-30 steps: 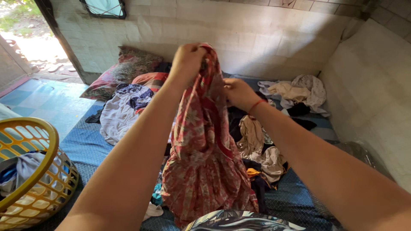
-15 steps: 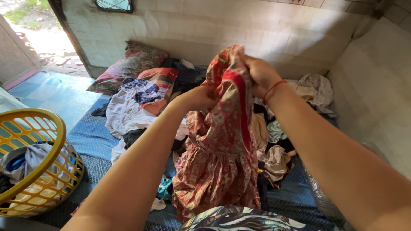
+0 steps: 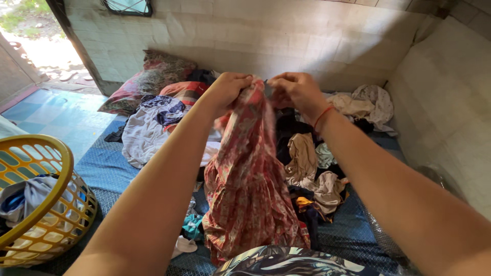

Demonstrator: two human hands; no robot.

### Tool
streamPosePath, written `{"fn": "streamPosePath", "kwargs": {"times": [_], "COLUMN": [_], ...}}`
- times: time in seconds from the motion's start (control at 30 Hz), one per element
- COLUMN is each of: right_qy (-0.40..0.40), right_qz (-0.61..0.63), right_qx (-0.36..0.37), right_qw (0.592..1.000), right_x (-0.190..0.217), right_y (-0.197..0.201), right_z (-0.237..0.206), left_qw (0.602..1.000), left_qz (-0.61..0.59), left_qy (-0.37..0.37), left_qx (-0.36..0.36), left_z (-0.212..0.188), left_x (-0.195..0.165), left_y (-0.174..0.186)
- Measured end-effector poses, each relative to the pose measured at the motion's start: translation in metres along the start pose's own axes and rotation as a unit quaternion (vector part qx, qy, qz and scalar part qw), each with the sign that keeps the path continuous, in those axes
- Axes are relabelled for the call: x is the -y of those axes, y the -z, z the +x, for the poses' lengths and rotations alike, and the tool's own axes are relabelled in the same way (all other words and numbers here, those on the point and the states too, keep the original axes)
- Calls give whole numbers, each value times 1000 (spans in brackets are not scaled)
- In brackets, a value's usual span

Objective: The person sits on a bed covered with a large pile of scattered clothes and picks up garments one at a time, gathering each into a yellow plastic laundry basket beside the bed. They continue working through the pile, placing shirts and other clothing items into the basket.

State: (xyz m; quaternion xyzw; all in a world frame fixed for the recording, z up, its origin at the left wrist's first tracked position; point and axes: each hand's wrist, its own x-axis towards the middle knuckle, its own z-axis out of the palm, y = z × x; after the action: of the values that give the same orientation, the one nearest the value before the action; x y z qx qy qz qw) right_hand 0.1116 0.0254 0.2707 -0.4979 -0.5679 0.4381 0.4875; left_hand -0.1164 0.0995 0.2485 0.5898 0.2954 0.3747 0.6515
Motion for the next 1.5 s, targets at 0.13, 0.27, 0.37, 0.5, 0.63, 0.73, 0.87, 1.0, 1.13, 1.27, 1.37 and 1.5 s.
{"fn": "streamPosePath", "kwargs": {"times": [0.13, 0.27, 0.37, 0.5, 0.63, 0.73, 0.87, 1.0, 1.13, 1.27, 1.37, 1.5], "right_qy": [-20, -29, 105, -111, -179, -135, 216, 195, 82, 129, 70, 21], "right_qz": [84, 168, -136, 3, 170, 56, -402, -475, -276, -153, -103, -178], "right_qx": [53, 123, 251, 329, 280, 228, 215, 237, 75, 10, 72, 30], "right_qw": [995, 978, 953, 938, 928, 962, 864, 825, 955, 980, 990, 983], "right_x": [-25, -75, -94, -86, -65, -64, -84, -95, -77, -56, -59, -79], "right_y": [-26, -51, -50, -50, -61, -60, -49, -39, -44, -48, -43, -31], "right_z": [2, -2, -11, -24, -32, -20, -2, -7, -16, -14, -7, 4], "left_qw": [995, 988, 998, 997, 993, 990, 990, 988, 978, 933, 944, 995], "left_qz": [-93, -110, -1, -46, -109, -130, -117, -146, -188, 348, 328, -55], "left_qy": [-5, -55, -36, -25, -12, 14, 44, 24, 76, 89, 1, 81], "left_qx": [21, 92, 53, 48, 51, 48, 67, 46, 49, -10, 18, 14], "left_z": [0, 4, -2, -13, -14, -15, -19, -20, -18, -9, 4, 19], "left_x": [-7, -9, -15, -24, -34, -37, -31, -21, -9, 19, 49, 72], "left_y": [-16, -43, -50, -48, -41, -37, -36, -34, -15, 5, 17, 27]}}
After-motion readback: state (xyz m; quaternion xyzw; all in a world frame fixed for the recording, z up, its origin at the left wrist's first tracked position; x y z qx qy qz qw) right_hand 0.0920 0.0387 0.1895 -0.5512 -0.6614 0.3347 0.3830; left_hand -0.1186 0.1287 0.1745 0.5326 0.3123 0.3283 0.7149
